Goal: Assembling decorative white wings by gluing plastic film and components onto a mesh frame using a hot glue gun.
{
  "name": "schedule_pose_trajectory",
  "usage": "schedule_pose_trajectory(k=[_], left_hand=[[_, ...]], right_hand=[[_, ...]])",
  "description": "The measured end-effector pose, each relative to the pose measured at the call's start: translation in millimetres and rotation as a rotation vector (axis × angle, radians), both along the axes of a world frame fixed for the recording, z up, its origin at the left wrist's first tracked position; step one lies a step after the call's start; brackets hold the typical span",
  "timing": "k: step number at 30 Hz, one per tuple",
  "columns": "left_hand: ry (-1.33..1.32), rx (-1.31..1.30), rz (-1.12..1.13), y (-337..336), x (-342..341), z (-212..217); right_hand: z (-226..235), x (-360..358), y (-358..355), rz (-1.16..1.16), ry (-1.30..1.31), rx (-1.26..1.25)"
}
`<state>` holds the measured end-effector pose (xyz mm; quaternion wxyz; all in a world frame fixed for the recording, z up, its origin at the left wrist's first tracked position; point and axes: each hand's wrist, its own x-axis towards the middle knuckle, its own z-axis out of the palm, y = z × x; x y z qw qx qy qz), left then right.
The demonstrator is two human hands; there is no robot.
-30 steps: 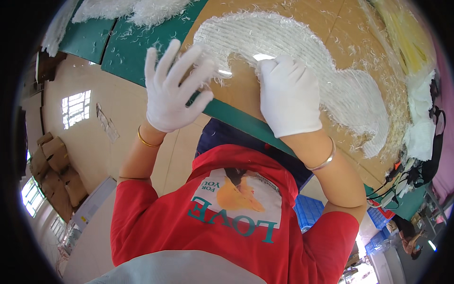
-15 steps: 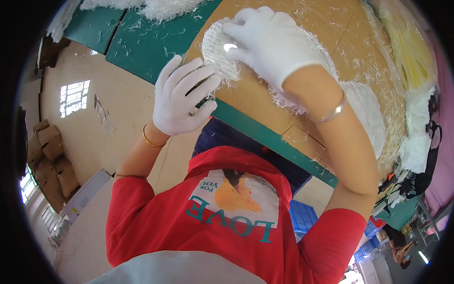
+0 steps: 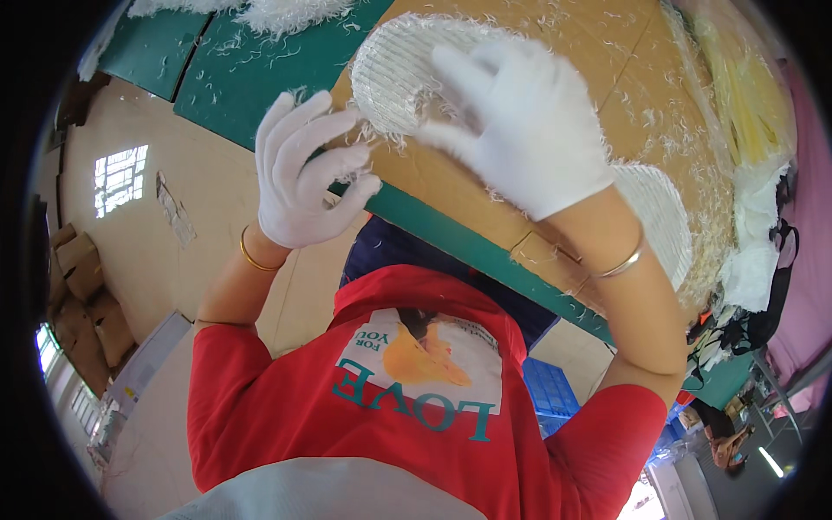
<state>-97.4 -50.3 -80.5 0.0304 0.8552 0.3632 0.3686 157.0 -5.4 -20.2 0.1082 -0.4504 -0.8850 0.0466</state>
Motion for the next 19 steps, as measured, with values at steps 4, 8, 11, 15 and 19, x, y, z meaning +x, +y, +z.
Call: schedule_pose_trajectory(k=[4, 8, 11, 15, 19], left_hand=[[0.057, -0.012, 0.051, 14.1, 4.9, 5.8], [0.042, -0.037, 0.051, 18.5, 5.6, 10.7], [0.169, -0.077, 0.011, 19.0, 5.9, 17.7], [0.283, -0.116, 0.004, 16.1, 4.6, 19.4], [0.275, -0.170, 0.000, 15.0, 5.7, 21.9]], right_hand=[[-21.9, -17.4, -4.5, 0.125, -0.114, 0.267], [-34.3, -17.5, 1.4, 0.151, -0.249, 0.263], [-26.6, -14.4, 6.4, 0.273, -0.317, 0.302], [-22.5, -9.2, -6.1, 0.284, -0.275, 0.274], [-26.1, -4.7, -13.2, 0.248, -0.202, 0.187]])
